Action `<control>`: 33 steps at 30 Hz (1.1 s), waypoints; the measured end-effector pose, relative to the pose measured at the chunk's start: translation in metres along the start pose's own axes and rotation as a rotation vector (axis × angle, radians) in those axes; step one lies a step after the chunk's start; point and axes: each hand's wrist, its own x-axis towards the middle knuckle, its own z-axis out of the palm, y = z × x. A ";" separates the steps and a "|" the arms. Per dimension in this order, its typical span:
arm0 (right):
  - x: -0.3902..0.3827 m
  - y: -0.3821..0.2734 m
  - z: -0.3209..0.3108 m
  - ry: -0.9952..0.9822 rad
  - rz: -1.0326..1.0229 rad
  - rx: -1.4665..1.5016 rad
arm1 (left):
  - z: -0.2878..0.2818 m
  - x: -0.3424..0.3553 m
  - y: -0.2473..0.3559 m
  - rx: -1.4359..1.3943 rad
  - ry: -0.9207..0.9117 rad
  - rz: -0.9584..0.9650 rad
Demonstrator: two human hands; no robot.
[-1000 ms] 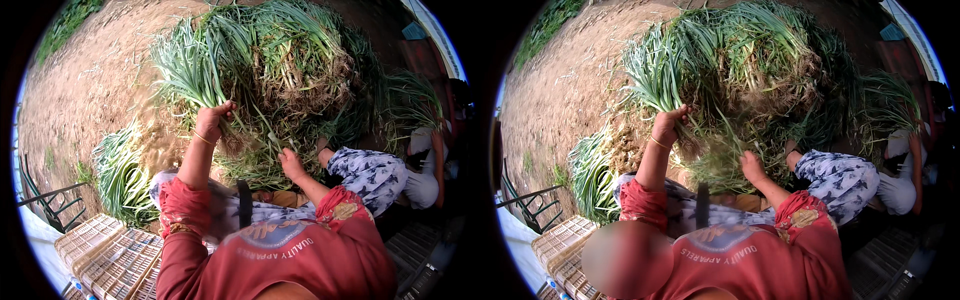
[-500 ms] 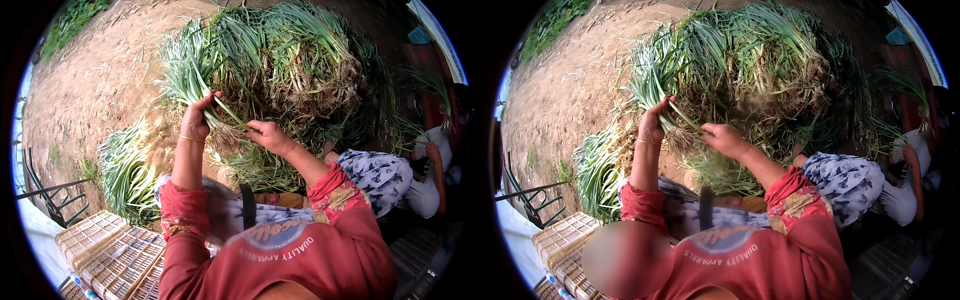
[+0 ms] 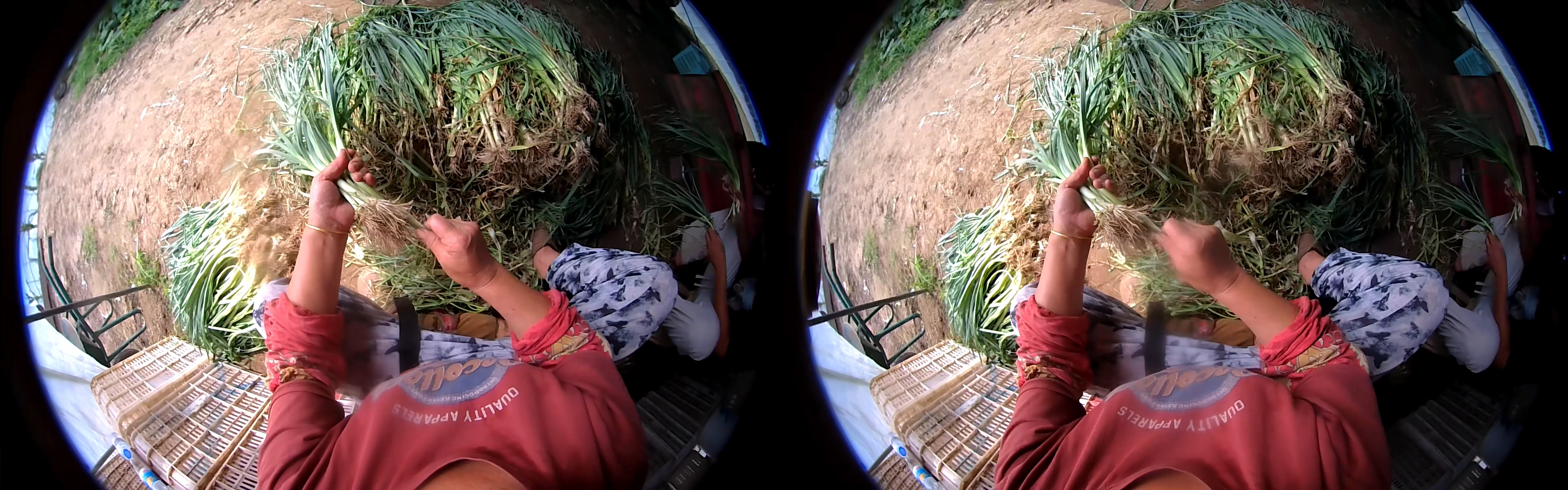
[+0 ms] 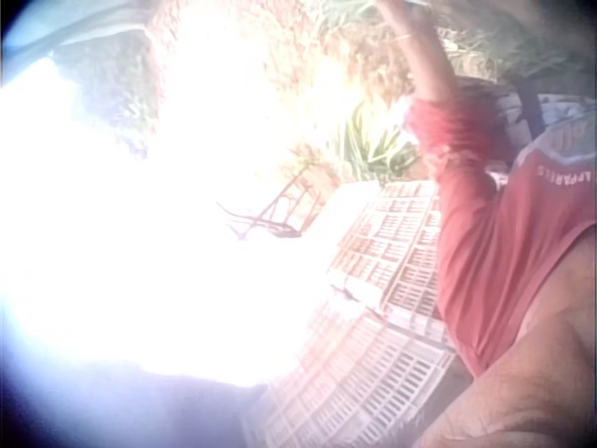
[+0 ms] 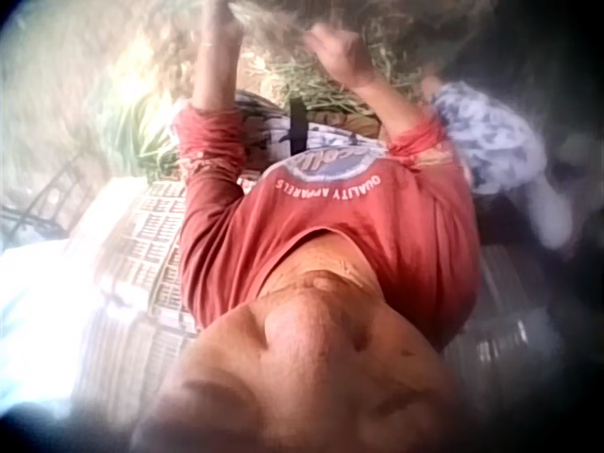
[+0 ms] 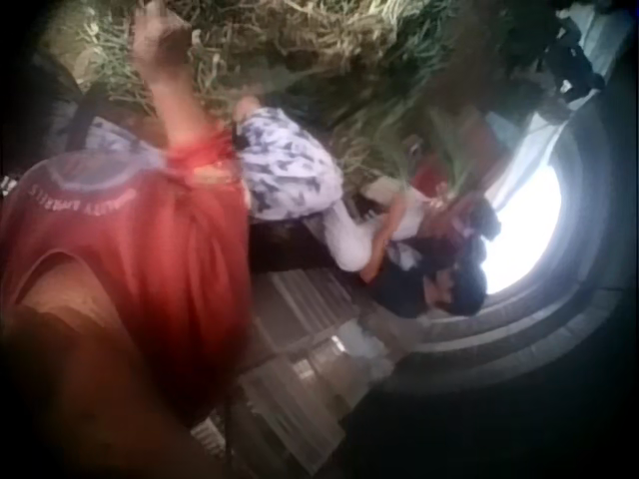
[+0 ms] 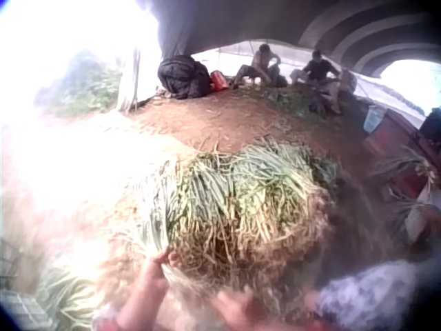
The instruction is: The person sits on the ground and sorts green onions by hand, separating individual stalks from a large pile and arranging them into smaller bundles. The person repeatedly picks up stalks, aligns them, and places them into a growing bundle.
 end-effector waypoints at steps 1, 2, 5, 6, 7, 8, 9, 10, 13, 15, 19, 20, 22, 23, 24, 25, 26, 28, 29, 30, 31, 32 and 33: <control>-0.003 0.001 -0.004 0.009 0.006 0.035 | 0.000 0.000 -0.002 0.049 0.005 0.012; -0.008 0.000 -0.008 -0.008 0.021 0.029 | -0.001 0.001 -0.006 0.098 0.009 0.020; -0.034 0.001 -0.017 -0.084 0.151 0.108 | -0.019 0.009 0.024 -0.070 -0.053 0.077; -0.041 0.009 -0.018 -0.235 0.199 0.085 | -0.009 0.008 0.033 -0.054 -0.059 0.091; -0.046 0.017 -0.020 -0.387 0.247 0.059 | -0.002 0.005 0.030 -0.004 -0.016 0.077; -0.045 0.026 -0.017 -0.531 0.281 0.038 | 0.001 0.001 0.031 0.073 0.019 0.094; -0.038 0.040 -0.013 -0.704 0.335 -0.075 | 0.007 -0.001 0.025 0.180 0.028 0.107; -0.030 0.050 -0.008 -0.518 0.252 -0.041 | 0.012 -0.004 0.019 0.287 0.038 0.120; 0.016 0.052 0.003 -0.120 0.219 0.178 | 0.014 -0.016 0.015 0.317 0.045 0.011; 0.055 0.049 0.008 -0.088 0.452 0.456 | 0.014 -0.024 0.012 0.357 0.045 -0.037; 0.105 0.068 0.056 -0.061 0.439 0.803 | 0.020 -0.034 0.005 0.463 0.121 -0.156; 0.119 0.044 0.055 -0.204 0.422 0.992 | 0.017 -0.040 0.013 0.481 0.102 -0.134; 0.131 0.061 0.063 -0.330 0.570 0.912 | 0.016 -0.043 0.023 0.512 0.025 -0.133; 0.132 0.063 0.066 -0.144 0.558 0.862 | 0.018 -0.046 0.032 0.361 -0.036 -0.104; 0.132 0.088 0.062 -0.084 0.570 0.751 | 0.025 -0.047 0.043 0.320 -0.143 -0.013; 0.134 0.098 0.052 0.056 0.669 0.804 | 0.032 -0.050 0.057 0.284 -0.250 0.115; 0.133 0.118 0.043 0.233 0.770 1.002 | 0.036 -0.054 0.069 0.278 -0.305 0.310; 0.127 0.148 0.029 0.459 0.848 1.044 | 0.045 -0.063 0.087 0.302 -0.287 0.598; 0.116 0.161 0.036 0.468 0.873 0.793 | 0.042 -0.064 0.095 0.330 -0.266 0.666; 0.103 0.177 0.042 0.480 0.888 0.531 | 0.037 -0.059 0.102 0.352 -0.251 0.723; 0.085 0.186 0.049 0.253 0.774 0.310 | 0.032 -0.053 0.106 0.293 -0.178 0.722; 0.068 0.184 0.059 0.021 0.642 0.105 | 0.026 -0.052 0.113 0.243 -0.101 0.732; 0.057 0.166 0.064 -0.174 0.631 0.115 | 0.015 -0.050 0.118 0.168 -0.052 0.660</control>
